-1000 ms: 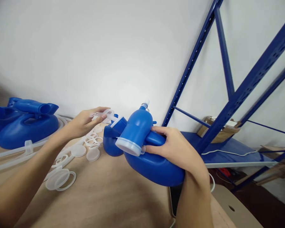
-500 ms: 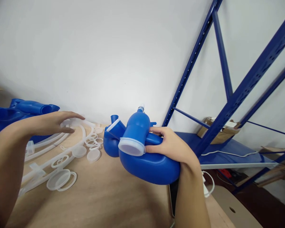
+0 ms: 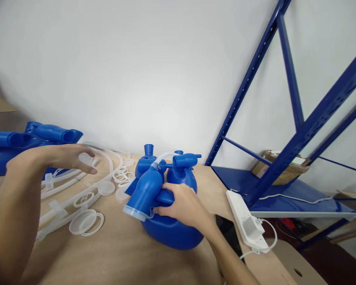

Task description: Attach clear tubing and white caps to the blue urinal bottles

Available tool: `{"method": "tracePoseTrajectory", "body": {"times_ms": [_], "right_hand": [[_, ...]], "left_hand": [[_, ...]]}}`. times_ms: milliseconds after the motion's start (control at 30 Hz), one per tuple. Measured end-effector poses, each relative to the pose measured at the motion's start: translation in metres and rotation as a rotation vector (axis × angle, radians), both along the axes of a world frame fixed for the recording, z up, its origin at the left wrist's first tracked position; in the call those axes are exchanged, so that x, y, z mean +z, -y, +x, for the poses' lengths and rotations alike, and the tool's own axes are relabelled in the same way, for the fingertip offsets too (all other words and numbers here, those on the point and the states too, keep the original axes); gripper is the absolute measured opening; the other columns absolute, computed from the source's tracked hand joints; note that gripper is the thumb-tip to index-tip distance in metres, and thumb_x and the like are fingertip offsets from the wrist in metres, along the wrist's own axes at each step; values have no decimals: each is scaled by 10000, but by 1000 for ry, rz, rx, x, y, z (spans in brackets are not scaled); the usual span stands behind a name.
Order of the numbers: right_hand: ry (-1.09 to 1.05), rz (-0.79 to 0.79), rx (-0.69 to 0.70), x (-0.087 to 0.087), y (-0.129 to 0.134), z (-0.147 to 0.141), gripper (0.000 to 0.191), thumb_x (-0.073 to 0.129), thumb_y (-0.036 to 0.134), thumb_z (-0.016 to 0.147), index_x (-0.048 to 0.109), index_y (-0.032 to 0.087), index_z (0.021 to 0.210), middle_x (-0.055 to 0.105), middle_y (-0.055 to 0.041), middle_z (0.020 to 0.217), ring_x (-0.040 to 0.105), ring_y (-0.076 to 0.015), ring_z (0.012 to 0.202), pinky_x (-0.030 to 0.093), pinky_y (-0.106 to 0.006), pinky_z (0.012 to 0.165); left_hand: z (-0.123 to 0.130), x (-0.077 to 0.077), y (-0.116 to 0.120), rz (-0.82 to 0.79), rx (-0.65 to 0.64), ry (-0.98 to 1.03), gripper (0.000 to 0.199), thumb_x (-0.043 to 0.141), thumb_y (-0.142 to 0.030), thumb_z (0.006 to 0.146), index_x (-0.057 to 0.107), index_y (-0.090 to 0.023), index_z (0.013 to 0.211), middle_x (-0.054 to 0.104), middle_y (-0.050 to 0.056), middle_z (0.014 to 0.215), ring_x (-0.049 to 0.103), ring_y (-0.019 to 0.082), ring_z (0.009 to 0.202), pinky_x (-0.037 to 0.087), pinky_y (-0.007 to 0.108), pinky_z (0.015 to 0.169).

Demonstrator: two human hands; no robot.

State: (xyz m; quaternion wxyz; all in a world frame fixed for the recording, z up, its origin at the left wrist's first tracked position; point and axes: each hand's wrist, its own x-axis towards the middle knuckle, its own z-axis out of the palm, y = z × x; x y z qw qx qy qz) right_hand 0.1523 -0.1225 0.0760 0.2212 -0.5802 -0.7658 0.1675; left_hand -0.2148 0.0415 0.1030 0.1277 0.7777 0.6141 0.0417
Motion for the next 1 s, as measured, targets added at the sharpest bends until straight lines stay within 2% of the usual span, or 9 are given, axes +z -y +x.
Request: {"method": "tracePoseTrajectory", "body": {"times_ms": [100, 167, 233, 333, 433, 567, 733, 867, 1000], "right_hand": [[-13, 23, -46, -19, 4, -2, 306, 863, 374, 767, 758, 264, 1033, 809, -17, 986, 742, -287, 902, 532, -370, 800], [-69, 17, -47, -27, 4, 1, 323, 857, 368, 772, 752, 259, 1057, 809, -20, 996, 742, -287, 911, 543, -387, 836], [-148, 7, -33, -35, 3, 6, 343, 860, 358, 765, 750, 250, 1071, 808, -24, 1010, 743, -296, 938, 555, -410, 886], [-289, 6, 6, -47, -1, 13, 374, 858, 338, 766, 749, 235, 1108, 806, -35, 1066, 741, -306, 993, 566, -432, 948], [-377, 2, 31, -55, -2, 21, 411, 859, 342, 777, 749, 222, 1154, 800, -52, 1142, 736, -316, 1051, 569, -449, 990], [-363, -24, 98, -53, -1, 32, 524, 875, 383, 780, 739, 218, 1258, 789, -76, 1218, 733, -332, 1093, 565, -479, 1021], [-350, 10, 160, -51, -3, 42, 527, 867, 482, 789, 771, 229, 1240, 794, -80, 1224, 732, -349, 1114, 538, -520, 1073], [-394, -17, 233, -53, -7, 46, 539, 874, 536, 763, 796, 227, 1198, 804, -71, 1195, 732, -354, 1133, 551, -501, 1061], [-361, -31, 237, -53, -8, 48, 478, 871, 520, 772, 818, 218, 1139, 819, -68, 1133, 761, -334, 1038, 574, -475, 1012]], "left_hand": [[12, 4, 1, -68, 21, -76, 910, 716, -838, 622, 724, -228, 1297, 665, 185, 1411, 613, 426, 1258, 484, 465, 1029], [27, 9, 7, -63, -36, -83, 890, 693, -844, 620, 740, -236, 1268, 680, 179, 1385, 615, 421, 1261, 493, 434, 1006], [47, 15, 19, -85, -171, -38, 825, 662, -831, 660, 745, -263, 1253, 699, 134, 1363, 631, 390, 1238, 495, 408, 989], [81, 18, 40, -154, -465, 27, 648, 655, -757, 743, 771, -276, 1162, 737, 75, 1287, 655, 321, 1173, 489, 347, 956], [111, 12, 49, -182, -640, 70, 448, 663, -625, 804, 766, -218, 959, 766, 66, 1059, 673, 258, 980, 482, 298, 810], [132, -12, 40, -215, -690, 229, 322, 673, -487, 810, 618, -191, 697, 609, 7, 684, 540, 172, 679, 389, 280, 626], [131, -41, 38, -326, -687, 534, 374, 697, -450, 802, 500, -188, 620, 473, -35, 619, 410, 125, 620, 314, 261, 578], [128, -48, 48, -354, -637, 604, 419, 724, -459, 793, 476, -187, 593, 430, -38, 596, 362, 112, 588, 277, 262, 551], [123, -45, 46, -331, -523, 855, 450, 523, -493, 874, 312, -224, 581, 290, -49, 550, 255, 107, 518, 284, 278, 525]]}}
